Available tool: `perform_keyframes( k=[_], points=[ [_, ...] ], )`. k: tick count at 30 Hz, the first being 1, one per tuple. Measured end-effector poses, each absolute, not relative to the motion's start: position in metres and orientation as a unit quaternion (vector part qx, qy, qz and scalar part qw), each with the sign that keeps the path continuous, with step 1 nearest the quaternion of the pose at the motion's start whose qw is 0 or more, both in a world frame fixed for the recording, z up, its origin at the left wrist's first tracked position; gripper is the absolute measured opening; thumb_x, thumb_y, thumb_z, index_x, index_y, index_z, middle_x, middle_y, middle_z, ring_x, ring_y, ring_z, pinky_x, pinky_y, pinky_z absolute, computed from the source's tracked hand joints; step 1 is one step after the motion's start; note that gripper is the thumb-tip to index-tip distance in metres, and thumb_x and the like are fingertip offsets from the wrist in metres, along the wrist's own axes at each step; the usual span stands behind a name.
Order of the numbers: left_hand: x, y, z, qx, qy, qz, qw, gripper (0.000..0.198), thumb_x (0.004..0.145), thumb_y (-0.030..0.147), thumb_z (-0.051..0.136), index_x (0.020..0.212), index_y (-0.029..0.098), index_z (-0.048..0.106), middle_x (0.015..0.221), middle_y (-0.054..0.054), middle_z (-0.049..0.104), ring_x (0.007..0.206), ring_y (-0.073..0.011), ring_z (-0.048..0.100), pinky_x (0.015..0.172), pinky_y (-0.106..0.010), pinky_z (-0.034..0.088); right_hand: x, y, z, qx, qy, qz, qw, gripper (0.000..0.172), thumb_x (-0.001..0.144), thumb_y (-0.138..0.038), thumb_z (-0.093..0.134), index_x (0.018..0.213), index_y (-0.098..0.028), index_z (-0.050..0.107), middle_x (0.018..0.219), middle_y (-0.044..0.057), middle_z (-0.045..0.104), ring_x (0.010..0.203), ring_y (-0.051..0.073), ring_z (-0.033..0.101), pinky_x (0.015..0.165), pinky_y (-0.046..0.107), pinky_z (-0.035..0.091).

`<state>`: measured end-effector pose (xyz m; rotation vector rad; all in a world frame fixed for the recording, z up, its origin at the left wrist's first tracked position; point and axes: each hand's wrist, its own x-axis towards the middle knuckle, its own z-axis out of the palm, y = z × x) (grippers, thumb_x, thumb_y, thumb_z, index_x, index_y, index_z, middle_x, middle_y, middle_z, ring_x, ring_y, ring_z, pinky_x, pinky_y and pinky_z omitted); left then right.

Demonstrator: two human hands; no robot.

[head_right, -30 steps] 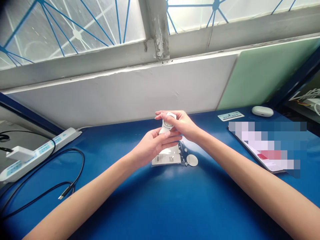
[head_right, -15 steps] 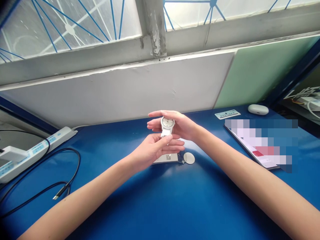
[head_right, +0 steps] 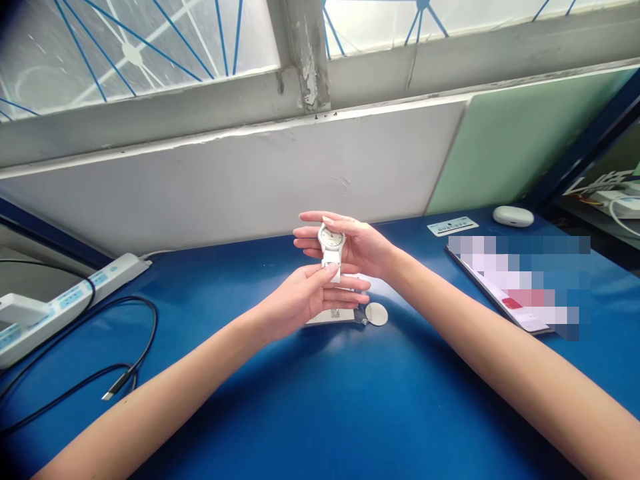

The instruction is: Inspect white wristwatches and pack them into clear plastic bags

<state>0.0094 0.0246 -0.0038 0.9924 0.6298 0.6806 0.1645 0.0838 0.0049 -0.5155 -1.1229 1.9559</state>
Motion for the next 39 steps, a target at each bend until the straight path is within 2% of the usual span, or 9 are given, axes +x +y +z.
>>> perform_keyframes(
  k=[7,12,16,26,39],
  points=[
    [0.011,0.021,-0.005,0.447,0.303,0.337,0.771,0.033,0.096,0.039,0.063,0.112,0.011,0.065,0.112,-0.018,0.073,0.097,-0.0271,0.073,0.097,-0.046,0.051,0.166,0.085,0.005,-0.202,-0.427,0.788,0.395,0.031,0.096,-0.035,0.048,0.115,-0.024,0.069,0.11,0.002,0.077,0.109,0.021,0.07,0.108,0.04,0.048],
    [0.011,0.019,-0.008,0.436,0.286,0.316,0.792,0.032,0.094,0.037,0.066,0.109,0.01,0.066,0.116,-0.02,0.071,0.104,-0.0291,0.071,0.098,-0.044,0.05,0.167,0.083,0.01,-0.193,-0.453,0.801,0.34,0.051,0.099,-0.053,0.035,0.117,-0.02,0.07,0.124,0.007,0.073,0.116,0.027,0.067,0.108,0.047,0.046],
    [0.011,0.02,-0.01,0.416,0.285,0.289,0.814,0.03,0.098,0.036,0.06,0.111,0.01,0.065,0.119,-0.021,0.07,0.107,-0.0287,0.07,0.098,-0.042,0.05,0.168,0.081,0.013,-0.181,-0.468,0.804,0.319,0.061,0.098,-0.061,0.03,0.119,-0.018,0.069,0.132,0.01,0.068,0.125,0.03,0.06,0.109,0.05,0.043],
    [0.011,0.021,-0.01,0.386,0.314,0.28,0.821,0.028,0.102,0.031,0.051,0.11,0.008,0.064,0.115,-0.023,0.071,0.105,-0.0277,0.072,0.098,-0.042,0.051,0.173,0.083,0.019,-0.167,-0.458,0.813,0.318,0.066,0.096,-0.065,0.03,0.125,-0.016,0.064,0.136,0.013,0.065,0.131,0.03,0.056,0.112,0.049,0.039],
    [0.007,0.024,-0.011,0.39,0.306,0.249,0.832,0.031,0.101,0.033,0.053,0.112,0.006,0.064,0.116,-0.026,0.07,0.104,-0.0293,0.072,0.099,-0.044,0.051,0.178,0.085,0.023,-0.159,-0.472,0.811,0.307,0.068,0.095,-0.066,0.031,0.129,-0.016,0.061,0.135,0.014,0.065,0.133,0.031,0.054,0.113,0.051,0.038]
  ],
)
